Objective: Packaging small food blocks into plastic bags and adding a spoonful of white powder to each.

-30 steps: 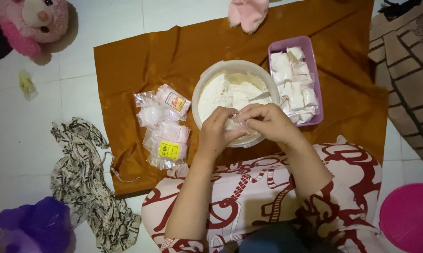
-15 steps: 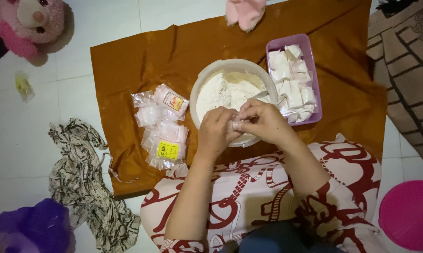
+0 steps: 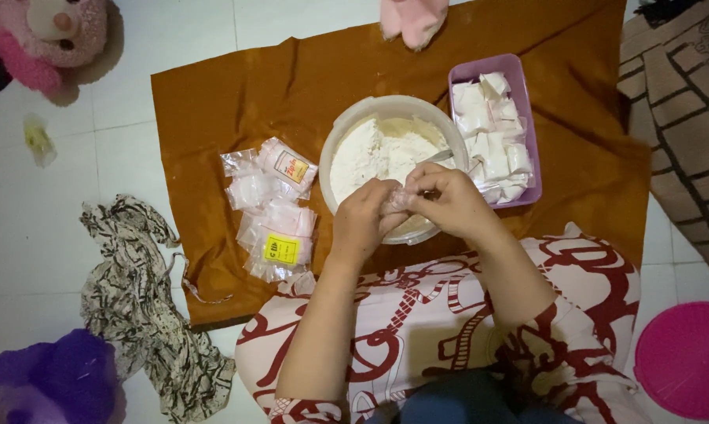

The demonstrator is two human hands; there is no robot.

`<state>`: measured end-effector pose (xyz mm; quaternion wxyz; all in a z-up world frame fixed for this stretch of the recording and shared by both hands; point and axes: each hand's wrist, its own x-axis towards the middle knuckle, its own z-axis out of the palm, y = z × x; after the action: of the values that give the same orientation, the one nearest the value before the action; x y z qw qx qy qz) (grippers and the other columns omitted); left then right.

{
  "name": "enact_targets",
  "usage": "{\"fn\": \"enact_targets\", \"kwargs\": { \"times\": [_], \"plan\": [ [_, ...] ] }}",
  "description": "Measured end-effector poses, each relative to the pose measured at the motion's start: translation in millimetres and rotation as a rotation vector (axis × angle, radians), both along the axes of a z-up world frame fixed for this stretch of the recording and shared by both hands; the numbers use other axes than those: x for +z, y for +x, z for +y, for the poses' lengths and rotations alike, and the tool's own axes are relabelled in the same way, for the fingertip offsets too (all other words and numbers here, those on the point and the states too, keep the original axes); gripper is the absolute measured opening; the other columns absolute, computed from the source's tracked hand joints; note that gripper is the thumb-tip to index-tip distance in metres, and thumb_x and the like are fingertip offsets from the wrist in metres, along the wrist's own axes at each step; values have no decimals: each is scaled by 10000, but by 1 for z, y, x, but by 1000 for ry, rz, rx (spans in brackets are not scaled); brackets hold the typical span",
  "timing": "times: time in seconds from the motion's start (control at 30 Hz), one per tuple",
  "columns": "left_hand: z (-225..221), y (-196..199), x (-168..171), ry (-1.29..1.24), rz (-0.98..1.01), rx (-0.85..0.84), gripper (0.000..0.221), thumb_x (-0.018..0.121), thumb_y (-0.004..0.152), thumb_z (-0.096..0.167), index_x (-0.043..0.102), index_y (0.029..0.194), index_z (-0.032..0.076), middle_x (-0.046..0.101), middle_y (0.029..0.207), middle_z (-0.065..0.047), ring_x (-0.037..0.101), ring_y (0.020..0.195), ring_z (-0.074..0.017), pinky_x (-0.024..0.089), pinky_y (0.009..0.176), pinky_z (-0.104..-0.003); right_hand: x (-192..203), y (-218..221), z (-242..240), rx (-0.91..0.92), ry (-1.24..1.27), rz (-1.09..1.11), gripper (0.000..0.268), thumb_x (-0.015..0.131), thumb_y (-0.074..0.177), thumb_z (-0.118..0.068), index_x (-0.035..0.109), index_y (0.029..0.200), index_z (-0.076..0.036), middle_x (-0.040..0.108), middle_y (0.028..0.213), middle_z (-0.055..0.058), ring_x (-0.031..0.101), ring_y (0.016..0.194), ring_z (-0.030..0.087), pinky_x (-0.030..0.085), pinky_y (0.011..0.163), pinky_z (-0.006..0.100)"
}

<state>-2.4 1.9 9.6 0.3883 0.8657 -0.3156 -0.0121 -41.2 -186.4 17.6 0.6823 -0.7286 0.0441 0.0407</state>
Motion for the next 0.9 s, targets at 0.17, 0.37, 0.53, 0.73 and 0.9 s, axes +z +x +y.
{"fn": "enact_targets", "kwargs": {
  "times": [0.17,0.37,0.53,0.73,0.9],
  "plan": [
    [-1,2,4,-51,6,-4,434,902,742,192,674,1094,78,704,870,-108,739,840,-292,614,772,-371,1,-1,0,0,27,-19,112,737,840,21,784,936,55,679,938,149,633,825,174,556,723,289],
    [0,3,4,-86,23,-25,492,897,718,235,664,1103,36,714,898,-160,735,861,-349,615,781,-430,-7,-2,-1,-5,10,-41,101,739,848,8,792,928,38,661,943,136,610,849,169,542,728,295],
    [0,3,1,-80,77,16,490,898,719,257,674,1109,61,737,913,-135,744,893,-325,614,805,-407,-4,-6,1,-29,27,-132,55,729,853,19,776,880,29,647,897,133,586,846,183,514,788,324],
    [6,4,-21,-199,219,137,493,890,753,338,672,1125,99,745,896,-93,746,881,-296,608,820,-417,10,-13,-16,-413,-11,-432,317,700,1012,-347,600,941,-55,509,875,48,486,834,157,423,777,285],
    [9,9,-21,-460,419,265,580,755,839,574,625,1178,122,765,902,-123,734,874,-249,603,819,-406,10,-3,-20,-372,-545,-258,321,852,845,-77,725,1120,29,600,833,160,563,719,293,464,696,378]
  ]
}}
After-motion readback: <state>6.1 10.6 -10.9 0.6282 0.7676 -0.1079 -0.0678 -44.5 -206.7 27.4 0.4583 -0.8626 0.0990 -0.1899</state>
